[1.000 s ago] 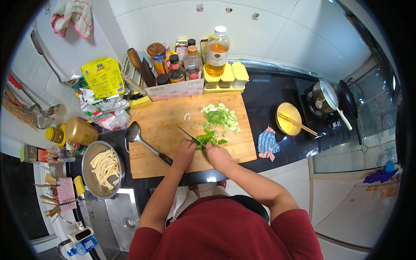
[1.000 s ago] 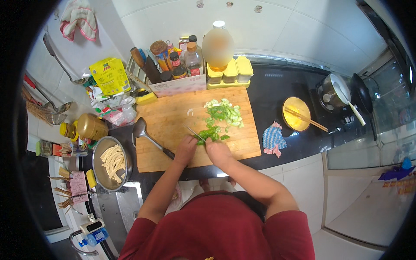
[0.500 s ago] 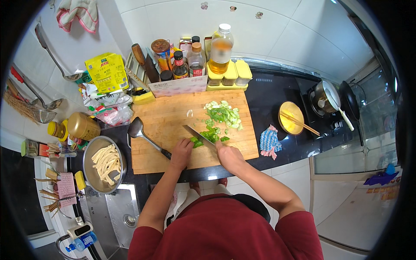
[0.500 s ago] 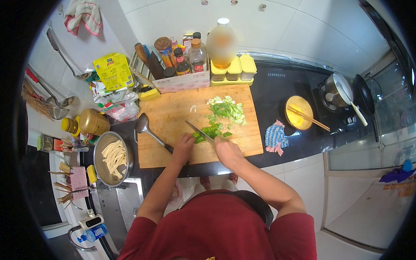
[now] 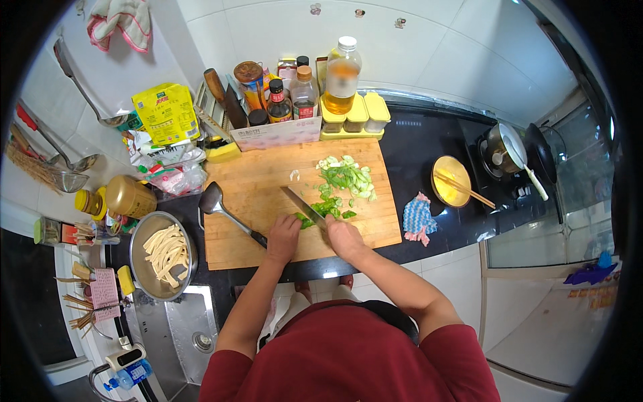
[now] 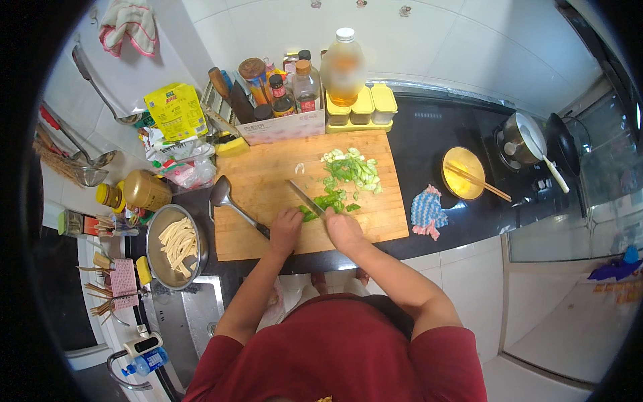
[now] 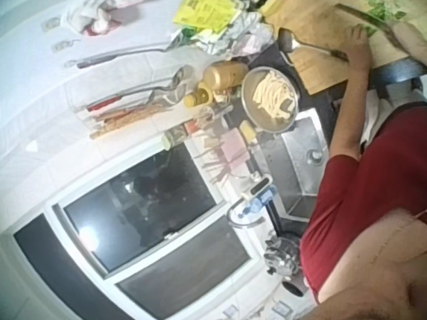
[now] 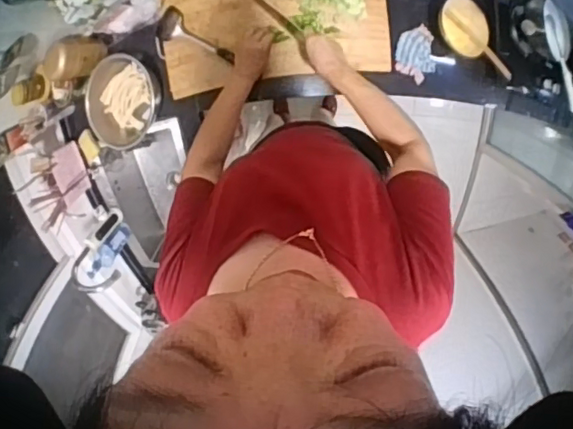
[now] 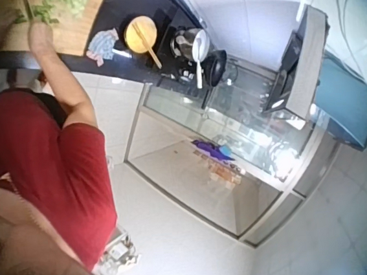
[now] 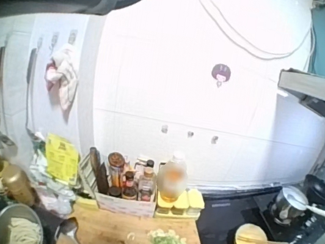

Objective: The person chops green peppers and onions on a wooden cutting board using a knife. They then wash their hands at the sink. Finally, they whisk eggs in a bowl with chopsticks and pour the mixture into a pot of boiling liquid on the stove, stirring with a ladle.

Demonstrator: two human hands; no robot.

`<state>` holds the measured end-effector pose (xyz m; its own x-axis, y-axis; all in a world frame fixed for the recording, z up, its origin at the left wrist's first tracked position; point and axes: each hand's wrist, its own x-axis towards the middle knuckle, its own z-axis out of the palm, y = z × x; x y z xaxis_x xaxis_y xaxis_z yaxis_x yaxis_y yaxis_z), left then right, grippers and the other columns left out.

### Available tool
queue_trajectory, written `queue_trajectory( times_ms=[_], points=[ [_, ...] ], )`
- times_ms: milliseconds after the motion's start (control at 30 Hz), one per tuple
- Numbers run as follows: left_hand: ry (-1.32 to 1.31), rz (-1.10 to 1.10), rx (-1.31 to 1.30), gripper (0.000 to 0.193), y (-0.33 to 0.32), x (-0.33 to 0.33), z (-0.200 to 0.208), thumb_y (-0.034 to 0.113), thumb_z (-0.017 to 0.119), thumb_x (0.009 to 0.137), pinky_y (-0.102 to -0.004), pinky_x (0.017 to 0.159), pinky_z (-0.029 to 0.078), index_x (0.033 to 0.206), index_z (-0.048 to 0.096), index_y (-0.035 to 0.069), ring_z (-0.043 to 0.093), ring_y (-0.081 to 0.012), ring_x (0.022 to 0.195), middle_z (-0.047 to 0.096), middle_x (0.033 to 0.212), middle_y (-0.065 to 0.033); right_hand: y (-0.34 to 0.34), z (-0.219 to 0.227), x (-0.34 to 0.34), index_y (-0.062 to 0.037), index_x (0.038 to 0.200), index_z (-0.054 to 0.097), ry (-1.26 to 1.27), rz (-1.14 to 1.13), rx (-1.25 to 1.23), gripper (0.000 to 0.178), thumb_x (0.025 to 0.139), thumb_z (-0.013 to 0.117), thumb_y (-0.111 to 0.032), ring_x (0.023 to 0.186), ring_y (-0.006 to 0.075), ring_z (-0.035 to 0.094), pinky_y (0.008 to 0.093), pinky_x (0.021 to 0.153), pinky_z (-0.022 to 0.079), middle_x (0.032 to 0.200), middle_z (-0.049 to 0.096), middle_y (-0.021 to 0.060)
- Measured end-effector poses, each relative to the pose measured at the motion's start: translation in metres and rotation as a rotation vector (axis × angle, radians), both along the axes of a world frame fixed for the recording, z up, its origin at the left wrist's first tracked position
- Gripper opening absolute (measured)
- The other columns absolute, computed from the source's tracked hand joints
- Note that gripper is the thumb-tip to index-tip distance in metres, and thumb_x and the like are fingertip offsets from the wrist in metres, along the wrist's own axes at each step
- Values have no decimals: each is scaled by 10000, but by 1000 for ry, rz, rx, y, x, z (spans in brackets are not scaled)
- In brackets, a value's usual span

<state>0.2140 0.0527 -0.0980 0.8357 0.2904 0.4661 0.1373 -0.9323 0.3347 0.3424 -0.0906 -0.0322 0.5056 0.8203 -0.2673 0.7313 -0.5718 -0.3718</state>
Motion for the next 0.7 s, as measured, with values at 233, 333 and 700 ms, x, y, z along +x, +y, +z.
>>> queue_trajectory(
  times_ms=[233,333,700],
  points=[
    [-3,-34,-40,148,7,1,-13,24,612,733,-373,808,507,881,625,24,600,-290,920,628,951,-119,-19,51,1,35,1009,517,25,68,-91,150,888,456,-29,820,425,677,491,715,547,843,662,286],
    [-33,-42,-42,140,6,3,-10,17,604,736,-371,802,507,875,620,17,600,-293,902,622,951,-126,-20,53,2,45,1014,523,32,105,-92,163,882,455,-23,814,425,677,488,715,548,842,664,285],
    [-8,-19,-59,139,4,3,-4,13,595,755,-368,818,513,892,610,26,600,-292,946,619,982,-120,8,-10,-9,28,980,535,-25,60,71,127,887,482,-42,767,408,686,494,686,555,793,671,268]
  ],
)
